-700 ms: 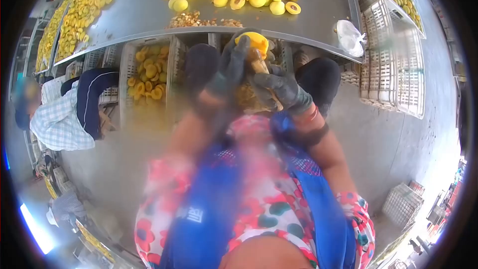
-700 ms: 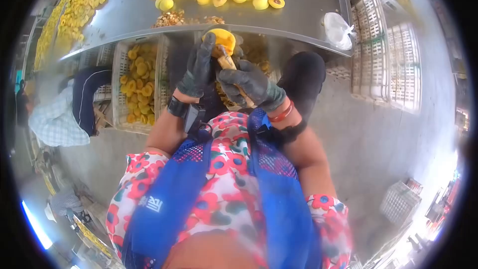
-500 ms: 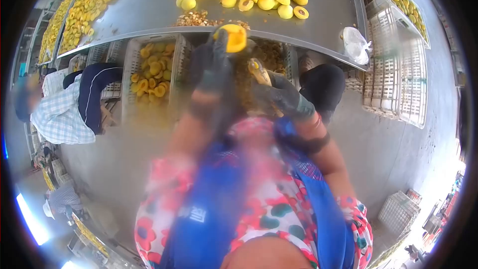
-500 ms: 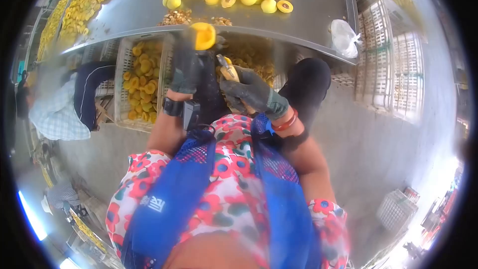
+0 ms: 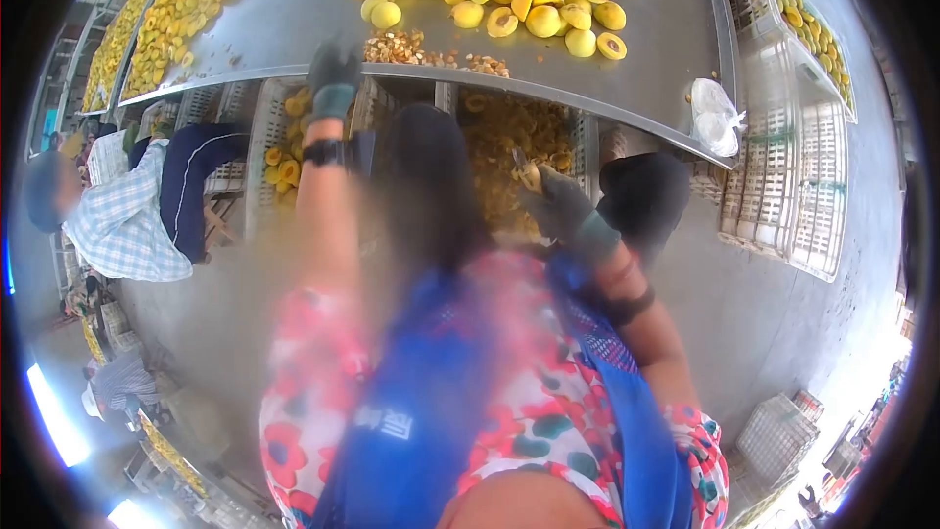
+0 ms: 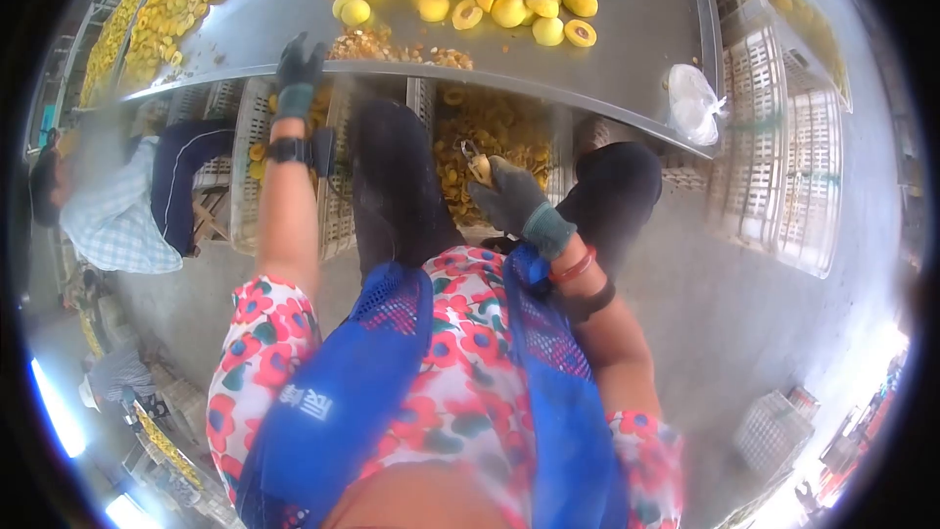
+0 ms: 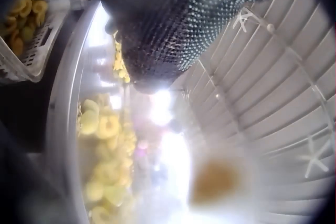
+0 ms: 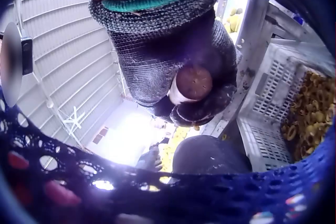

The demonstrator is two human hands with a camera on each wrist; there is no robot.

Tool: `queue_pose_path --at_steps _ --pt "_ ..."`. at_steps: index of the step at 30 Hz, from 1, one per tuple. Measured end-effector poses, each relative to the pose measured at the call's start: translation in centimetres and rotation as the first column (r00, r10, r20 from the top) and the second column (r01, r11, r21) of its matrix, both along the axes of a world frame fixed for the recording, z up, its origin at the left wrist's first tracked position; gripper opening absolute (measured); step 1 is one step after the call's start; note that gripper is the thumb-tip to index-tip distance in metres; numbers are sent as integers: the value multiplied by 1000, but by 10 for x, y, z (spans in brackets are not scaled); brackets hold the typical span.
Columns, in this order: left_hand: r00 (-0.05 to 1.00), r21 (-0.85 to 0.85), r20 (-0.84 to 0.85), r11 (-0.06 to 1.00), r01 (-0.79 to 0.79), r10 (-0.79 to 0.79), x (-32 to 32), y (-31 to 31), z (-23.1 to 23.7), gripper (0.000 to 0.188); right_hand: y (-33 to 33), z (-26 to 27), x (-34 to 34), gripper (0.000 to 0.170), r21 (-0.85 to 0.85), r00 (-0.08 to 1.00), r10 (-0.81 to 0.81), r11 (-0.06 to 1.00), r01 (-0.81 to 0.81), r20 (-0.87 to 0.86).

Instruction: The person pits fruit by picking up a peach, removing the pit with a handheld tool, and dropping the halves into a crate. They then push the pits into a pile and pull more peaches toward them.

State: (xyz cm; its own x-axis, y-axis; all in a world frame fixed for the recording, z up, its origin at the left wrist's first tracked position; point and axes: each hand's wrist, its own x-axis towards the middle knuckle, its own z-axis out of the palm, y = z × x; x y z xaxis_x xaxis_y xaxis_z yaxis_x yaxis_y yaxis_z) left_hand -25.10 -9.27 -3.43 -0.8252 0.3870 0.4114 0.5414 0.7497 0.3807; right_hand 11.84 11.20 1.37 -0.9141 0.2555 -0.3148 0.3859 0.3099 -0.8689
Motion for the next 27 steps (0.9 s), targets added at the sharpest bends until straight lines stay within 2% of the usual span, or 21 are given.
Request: queue_pose_path --at_steps 2,3,4,5,6,7,8,9,10,11,12,14,15,17,18,20,22,24,25,26,27 --pt "997 -118 82 993 0 9 -30 34 -11 60 0 -3 0 27 16 995 -8 1000 10 -101" --pt "993 -181 113 983 -15 36 -43 50 -16 64 1 -3 0 26 47 1000 -9 999 10 -21" --pt "987 -246 144 969 -27 64 -55 62 -21 68 4 -8 1 26 262 983 133 960 -96 -127" --pt "988 -300 119 952 -54 94 -66 70 -27 71 11 -15 4 26 473 937 291 864 -170 -195" --pt "988 -353 96 932 -79 120 -78 76 -38 75 14 -17 6 26 664 866 450 719 -206 -219" --pt "987 -405 70 908 -105 145 -90 82 -49 78 13 -15 6 22 545 920 339 818 -184 -198" --pt "984 -411 145 911 -37 105 -103 88 -59 78 13 -13 7 17 420 961 218 898 -129 -171" --pt "974 -411 218 911 30 66 -118 91 -68 78 16 -15 9 16 548 925 295 828 -122 -240" --pt "957 -407 287 908 95 28 -131 94 -77 78 16 -15 10 16 556 922 288 825 -102 -258" --pt "943 -326 321 945 23 87 -84 104 -18 75 16 -16 10 15 564 919 281 822 -81 -276" --pt "935 -333 355 935 119 7 -82 114 -21 72 13 -15 12 16 456 953 183 888 -54 -243" --pt "894 -342 426 890 302 -140 -87 127 -27 64 14 -20 8 18 297 973 113 954 -50 -199" --pt "892 -298 399 890 345 -212 -80 140 -39 59 18 -27 3 20 250 970 134 965 -81 -205" --pt "869 -259 405 875 408 -285 -62 162 -47 52 18 -29 -4 22 298 944 165 952 -76 -286" --pt "849 -260 444 865 429 -287 -50 169 -41 50 14 -22 -6 21 388 918 182 921 -33 -353" --pt "825 -201 472 874 443 -310 -36 177 -35 49 13 -17 -5 20 461 905 187 887 11 -382" --pt "812 -53 445 894 445 -378 -29 177 -27 51 15 -17 -5 20 456 932 163 890 2 -322" --pt "758 168 396 853 494 -518 -10 171 -5 51 17 -11 -6 20 510 956 154 860 -6 -249" --pt "716 294 358 800 522 -599 9 164 13 52 18 -10 -6 20 436 969 74 899 37 -236" --pt "629 418 369 727 545 -684 30 157 32 45 19 -10 -6 19 360 975 -7 929 88 -221" --pt "536 536 365 643 547 -761 55 150 55 39 20 -11 -7 18 157 966 -160 968 194 -204"
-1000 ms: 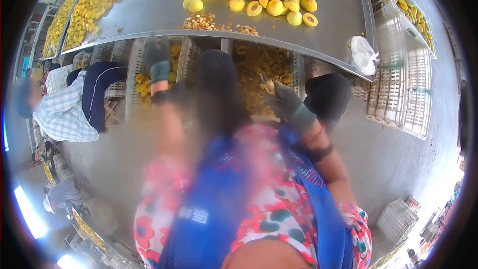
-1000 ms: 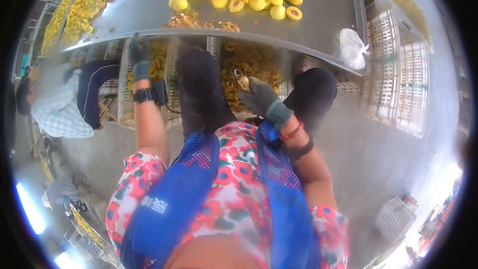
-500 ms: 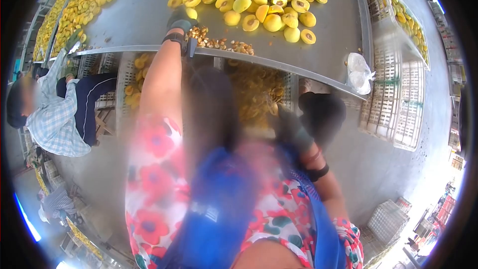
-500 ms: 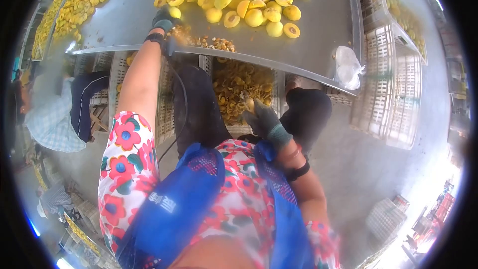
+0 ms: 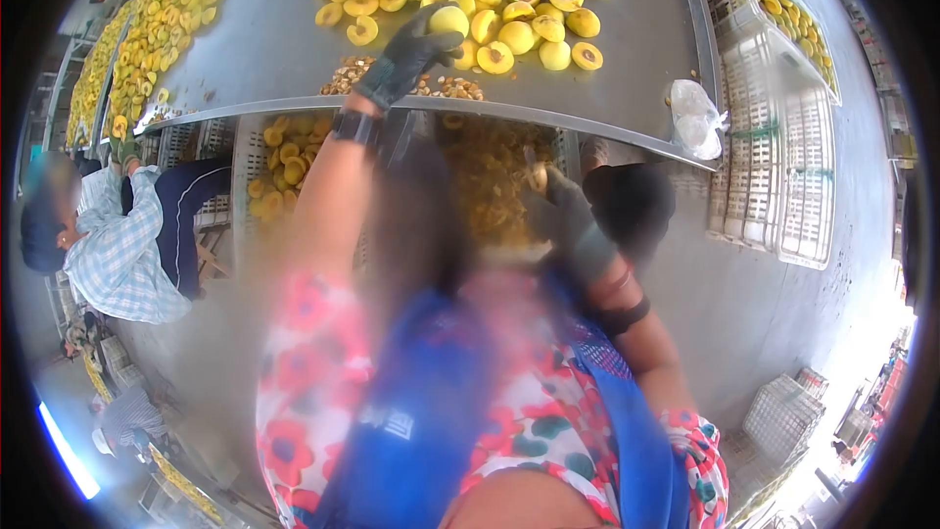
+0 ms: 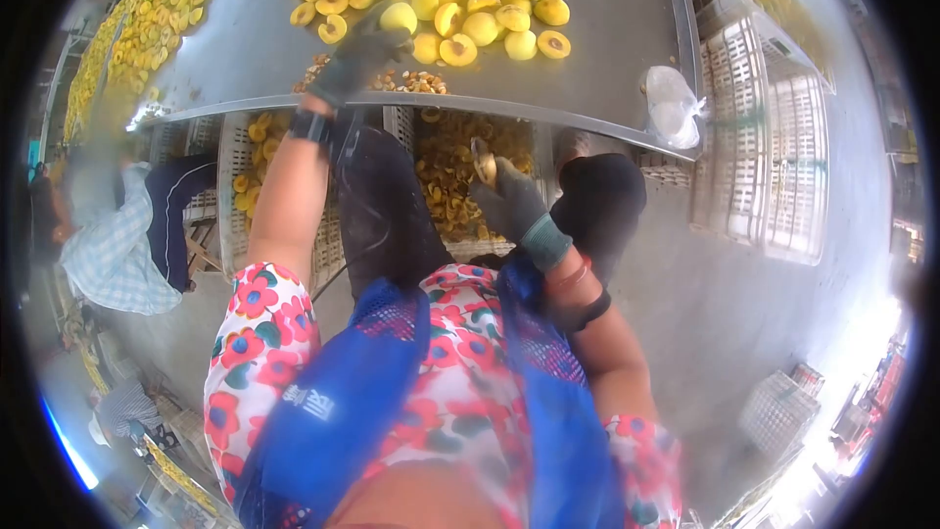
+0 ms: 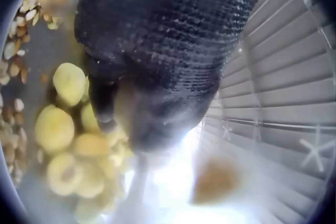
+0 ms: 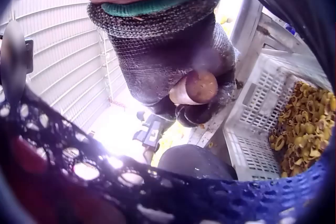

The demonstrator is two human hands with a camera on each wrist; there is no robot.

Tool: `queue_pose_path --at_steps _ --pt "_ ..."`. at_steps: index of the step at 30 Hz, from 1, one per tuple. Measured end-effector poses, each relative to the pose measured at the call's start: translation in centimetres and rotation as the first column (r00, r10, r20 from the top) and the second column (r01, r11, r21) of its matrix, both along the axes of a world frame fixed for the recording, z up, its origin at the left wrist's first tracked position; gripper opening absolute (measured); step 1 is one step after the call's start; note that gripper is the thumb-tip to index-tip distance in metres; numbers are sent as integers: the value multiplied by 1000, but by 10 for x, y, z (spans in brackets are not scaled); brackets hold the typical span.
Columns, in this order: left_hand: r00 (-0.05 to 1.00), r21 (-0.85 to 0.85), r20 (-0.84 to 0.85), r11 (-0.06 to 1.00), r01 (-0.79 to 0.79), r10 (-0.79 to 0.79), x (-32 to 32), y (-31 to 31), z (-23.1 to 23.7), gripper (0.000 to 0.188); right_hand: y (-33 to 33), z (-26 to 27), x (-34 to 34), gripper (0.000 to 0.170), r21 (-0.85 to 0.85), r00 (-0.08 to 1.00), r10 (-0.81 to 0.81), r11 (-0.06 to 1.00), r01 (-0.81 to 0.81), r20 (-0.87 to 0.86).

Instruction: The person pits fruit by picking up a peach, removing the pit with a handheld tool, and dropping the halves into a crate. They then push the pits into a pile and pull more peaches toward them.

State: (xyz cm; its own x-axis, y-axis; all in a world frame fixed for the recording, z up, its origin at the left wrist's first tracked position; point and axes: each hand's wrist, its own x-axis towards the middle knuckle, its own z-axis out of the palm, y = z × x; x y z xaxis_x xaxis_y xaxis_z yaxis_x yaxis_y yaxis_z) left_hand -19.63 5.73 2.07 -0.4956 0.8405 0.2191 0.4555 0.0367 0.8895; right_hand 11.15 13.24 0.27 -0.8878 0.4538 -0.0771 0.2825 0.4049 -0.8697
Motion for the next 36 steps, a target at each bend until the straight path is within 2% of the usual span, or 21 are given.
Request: queue_pose_path --at_steps 1,2,3,4,5,7,8,11,12,15,18,21,24,26,28,30,33,36 --pt "978 79 202 996 43 -58 22 -5 16 36 1 -1 -1 17 -210 994 -107 972 106 6" --pt "912 163 392 985 59 -120 45 -11 31 34 5 23 -2 12 -538 985 -154 839 86 -83" --pt "745 224 645 974 29 -170 67 -14 42 35 7 35 -4 12 -568 974 -189 819 86 -125" --pt "507 270 833 963 -19 -224 84 -17 48 37 10 44 -8 12 -597 960 -226 798 85 -166" --pt "497 285 822 956 65 -279 95 -20 48 37 13 52 -11 12 -624 942 -265 777 82 -206" --pt "458 309 801 921 238 -386 119 -23 52 37 17 72 -16 14 -552 928 -284 827 111 -239" --pt "568 107 807 987 122 -158 145 -25 59 46 18 77 -16 15 -512 922 -292 850 128 -253" --pt "678 25 724 987 158 -127 180 -20 41 54 14 74 -15 18 -367 886 -275 921 131 -373" --pt "677 -22 717 966 259 -166 180 -25 40 58 14 76 -11 20 -360 887 -287 921 150 -363" --pt "884 -21 466 998 66 -49 198 -31 36 52 10 75 -4 20 -351 886 -288 923 156 -363" --pt "882 108 469 988 -111 48 213 -30 49 51 2 81 2 20 -183 902 -218 970 158 -374" --pt "888 232 460 967 -108 -11 204 -30 38 47 -8 78 8 20 -210 921 -191 970 124 -340" --pt "687 293 713 949 -112 -139 202 -43 38 46 -15 79 17 22 -426 907 -253 900 93 -337" --pt "802 324 545 944 66 -244 187 -54 26 47 -19 78 21 22 -439 939 -219 895 86 -263" --pt "760 369 593 929 35 -265 187 -57 18 49 -23 74 25 22 -395 963 -160 917 63 -217" --pt "525 390 819 895 -216 -230 212 -47 46 50 -27 69 26 23 -290 978 -80 957 21 -192" --pt "496 330 856 891 -311 -143 213 -40 32 47 -27 64 24 23 -211 958 -32 977 -31 -286" --pt "779 242 626 953 -180 -12 210 -45 32 52 -31 64 25 23 -212 960 -18 976 -43 -278"
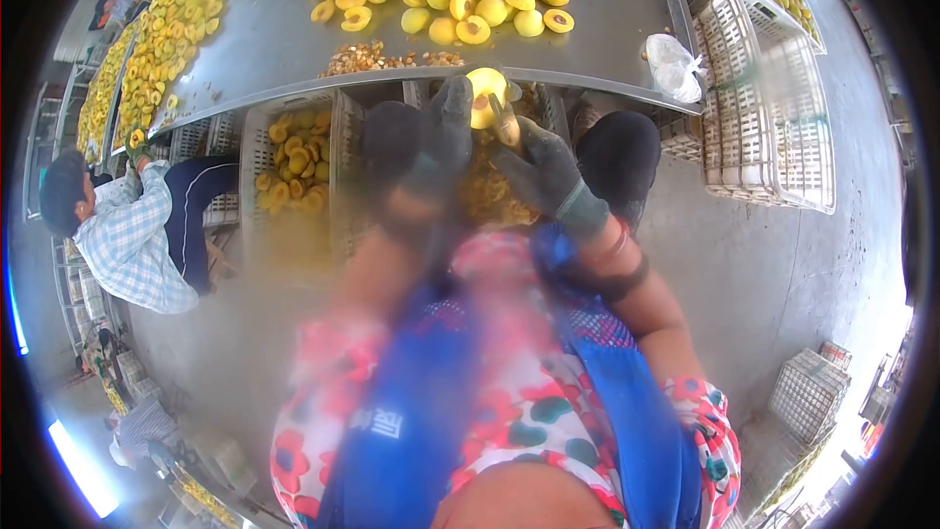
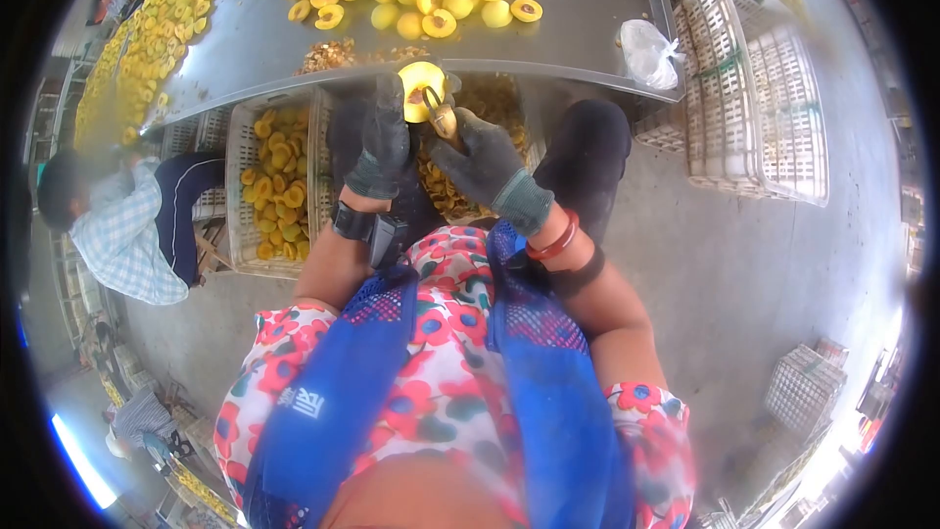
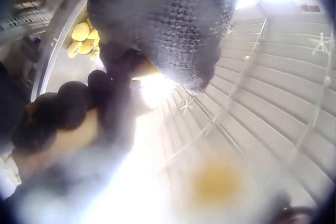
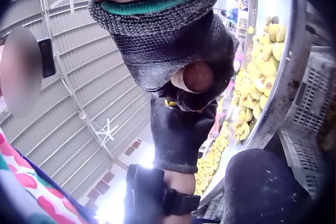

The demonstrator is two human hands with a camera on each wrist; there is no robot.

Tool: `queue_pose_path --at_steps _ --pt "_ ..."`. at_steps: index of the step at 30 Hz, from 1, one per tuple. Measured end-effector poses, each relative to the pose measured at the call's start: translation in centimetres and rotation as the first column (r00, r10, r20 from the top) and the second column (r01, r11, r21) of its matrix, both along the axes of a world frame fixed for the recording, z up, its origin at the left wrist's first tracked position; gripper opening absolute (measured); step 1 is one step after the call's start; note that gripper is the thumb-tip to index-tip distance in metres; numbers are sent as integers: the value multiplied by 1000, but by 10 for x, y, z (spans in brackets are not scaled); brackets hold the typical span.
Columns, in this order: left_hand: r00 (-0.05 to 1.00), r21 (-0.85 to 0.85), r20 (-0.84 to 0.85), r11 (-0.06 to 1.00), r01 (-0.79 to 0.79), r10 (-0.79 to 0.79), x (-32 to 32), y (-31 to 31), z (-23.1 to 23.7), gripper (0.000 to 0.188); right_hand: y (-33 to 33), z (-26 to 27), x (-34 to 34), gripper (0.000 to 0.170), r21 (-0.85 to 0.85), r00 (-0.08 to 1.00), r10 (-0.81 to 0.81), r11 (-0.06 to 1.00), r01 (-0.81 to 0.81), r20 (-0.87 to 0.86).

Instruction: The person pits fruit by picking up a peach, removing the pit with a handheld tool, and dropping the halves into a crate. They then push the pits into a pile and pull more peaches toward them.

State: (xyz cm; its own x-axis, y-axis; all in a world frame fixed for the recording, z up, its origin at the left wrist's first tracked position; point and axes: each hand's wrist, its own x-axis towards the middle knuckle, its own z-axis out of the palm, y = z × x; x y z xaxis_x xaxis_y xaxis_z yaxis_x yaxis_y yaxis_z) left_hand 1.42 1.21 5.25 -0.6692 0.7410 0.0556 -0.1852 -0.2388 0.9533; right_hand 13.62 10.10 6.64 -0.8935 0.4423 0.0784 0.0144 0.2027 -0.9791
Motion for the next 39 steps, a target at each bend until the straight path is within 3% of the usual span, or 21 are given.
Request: queue_pose_path --at_steps 3,6,8,9,10,12,15,18,21,23,24,26,28,31,32,34,35,37,38,39 --pt "983 34 -168 997 -66 71 6 4 5 53 -2 -5 0 22 -98 999 -1 995 -3 -38" --pt "982 45 -181 998 -49 56 12 5 16 43 -5 2 2 21 -257 998 46 965 -55 -40" --pt "989 20 -125 997 -77 79 11 6 -2 43 -2 18 6 18 -409 984 168 904 -129 62" --pt "991 8 -97 996 -91 91 11 7 -5 42 0 22 8 16 -483 967 234 861 -156 105" --pt "988 10 -136 998 -68 69 11 6 -7 41 2 21 10 15 -629 954 291 756 -181 75" --pt "977 11 -213 1000 -23 25 12 2 -2 40 8 18 13 13 -856 923 385 474 -207 -9" --pt "981 30 -63 982 185 -183 11 -3 16 40 11 18 15 13 -873 890 452 411 -262 -55" --pt "988 130 -6 980 152 -152 13 2 7 39 9 6 15 16 -867 896 442 429 -253 -42" --pt "1000 -25 1 1000 -3 3 17 0 13 38 9 8 13 16 -855 901 434 467 -228 -3" --pt "954 72 -297 997 -28 48 14 -2 -1 36 8 10 11 16 -819 909 417 524 -233 8" --pt "969 60 -219 993 -105 115 23 -1 0 36 6 11 9 16 -816 916 400 539 -209 30" --pt "949 42 -263 985 -169 174 21 -9 -6 36 4 14 7 15 -793 915 401 572 -208 49" --pt "859 29 -495 990 -136 133 11 -17 -17 50 3 8 4 15 -795 907 421 556 -245 15" --pt "951 59 -266 987 -148 158 12 -13 6 41 0 -6 0 12 -745 902 431 599 -294 -10" --pt "978 -86 -73 976 -200 194 10 -11 27 39 -4 -7 0 11 -721 904 428 623 -303 -9" --pt "850 -5 -448 950 -312 277 -8 -11 0 47 -15 -3 -1 9 -671 910 415 674 -308 -1" --pt "727 53 -601 923 -380 334 -17 -12 -14 52 -12 -11 -2 8 -731 902 431 613 -300 -9" --pt "681 -60 -612 835 -547 401 -35 -38 -4 44 -5 -25 -4 7 -834 889 458 482 -267 -20" --pt "638 -103 -626 764 -637 447 -47 -53 -8 38 2 -26 -4 7 -847 887 461 463 -262 -22" --pt "543 -107 -662 653 -750 516 -72 -71 -34 28 2 -24 -3 6 -809 903 429 530 -254 -3"
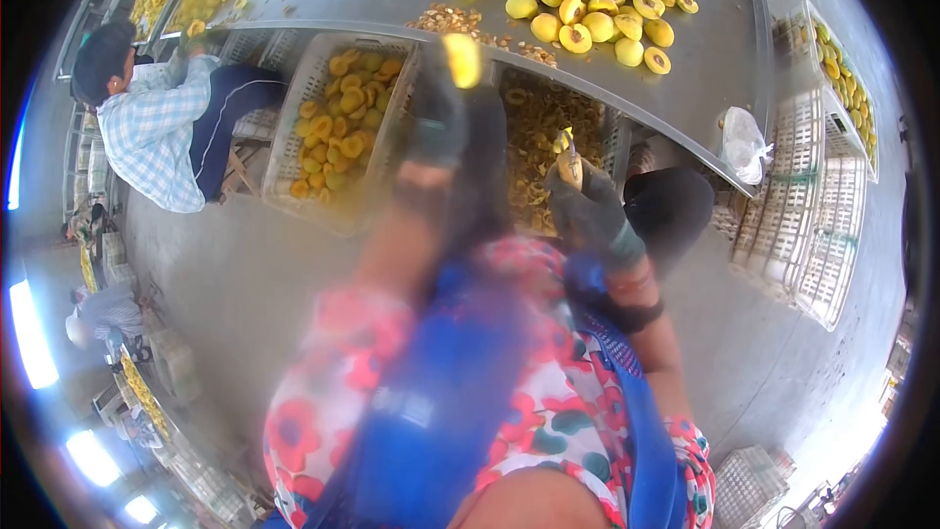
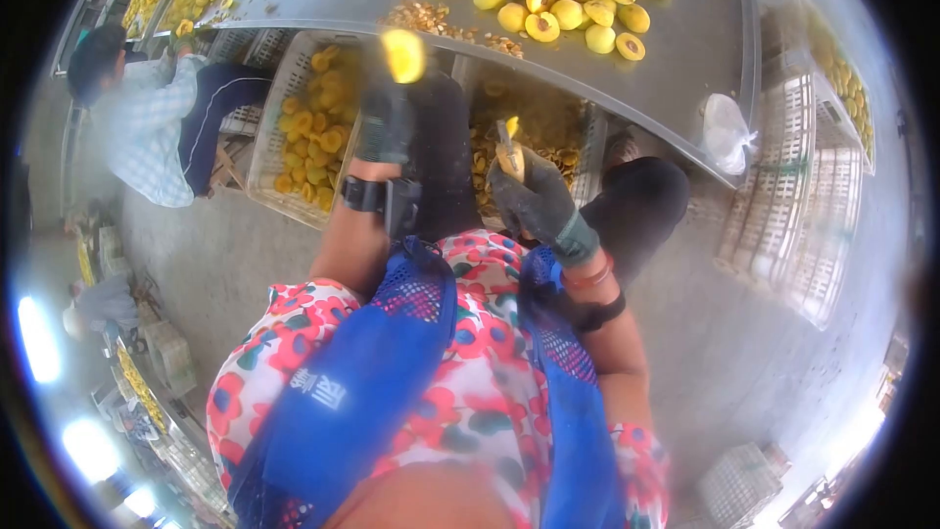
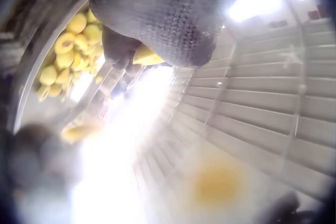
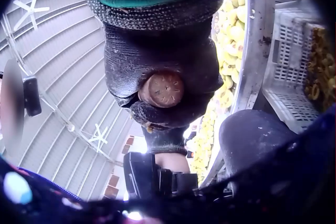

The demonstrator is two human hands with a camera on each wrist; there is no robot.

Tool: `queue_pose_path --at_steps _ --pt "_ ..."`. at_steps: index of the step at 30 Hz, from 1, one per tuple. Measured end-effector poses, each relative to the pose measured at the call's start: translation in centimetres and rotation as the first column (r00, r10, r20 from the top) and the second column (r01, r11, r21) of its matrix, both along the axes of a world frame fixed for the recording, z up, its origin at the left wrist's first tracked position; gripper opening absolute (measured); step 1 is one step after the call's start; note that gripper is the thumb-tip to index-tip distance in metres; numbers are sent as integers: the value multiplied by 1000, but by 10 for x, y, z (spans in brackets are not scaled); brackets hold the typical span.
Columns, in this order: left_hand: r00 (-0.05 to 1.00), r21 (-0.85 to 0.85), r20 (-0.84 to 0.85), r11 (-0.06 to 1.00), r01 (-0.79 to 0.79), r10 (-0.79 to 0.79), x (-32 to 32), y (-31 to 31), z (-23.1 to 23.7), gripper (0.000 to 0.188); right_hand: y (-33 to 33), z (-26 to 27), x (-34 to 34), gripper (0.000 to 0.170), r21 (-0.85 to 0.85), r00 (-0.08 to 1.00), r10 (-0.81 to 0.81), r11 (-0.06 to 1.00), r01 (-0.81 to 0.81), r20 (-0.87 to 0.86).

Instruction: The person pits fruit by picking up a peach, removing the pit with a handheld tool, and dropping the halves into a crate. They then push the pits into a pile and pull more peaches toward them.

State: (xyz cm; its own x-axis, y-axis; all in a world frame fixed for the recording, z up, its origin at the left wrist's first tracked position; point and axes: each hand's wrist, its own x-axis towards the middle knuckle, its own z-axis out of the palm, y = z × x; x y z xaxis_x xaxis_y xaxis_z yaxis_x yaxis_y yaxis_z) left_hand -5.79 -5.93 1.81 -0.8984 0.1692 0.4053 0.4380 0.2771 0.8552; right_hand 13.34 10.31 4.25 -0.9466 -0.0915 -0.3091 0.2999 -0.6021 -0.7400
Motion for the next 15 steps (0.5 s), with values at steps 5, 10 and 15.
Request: queue_pose_path --at_steps 5,10,15 --pt "761 -276 -250 710 -648 598 -99 -95 2 47 -2 8 4 9 518 970 -237 824 229 -52" --pt "846 -444 -487 772 -456 220 -130 -71 -8 51 14 -22 0 18 691 967 -226 718 85 116" --pt "871 -621 -324 778 97 -368 -120 81 -44 44 15 -16 1 20 693 964 -247 712 114 95"
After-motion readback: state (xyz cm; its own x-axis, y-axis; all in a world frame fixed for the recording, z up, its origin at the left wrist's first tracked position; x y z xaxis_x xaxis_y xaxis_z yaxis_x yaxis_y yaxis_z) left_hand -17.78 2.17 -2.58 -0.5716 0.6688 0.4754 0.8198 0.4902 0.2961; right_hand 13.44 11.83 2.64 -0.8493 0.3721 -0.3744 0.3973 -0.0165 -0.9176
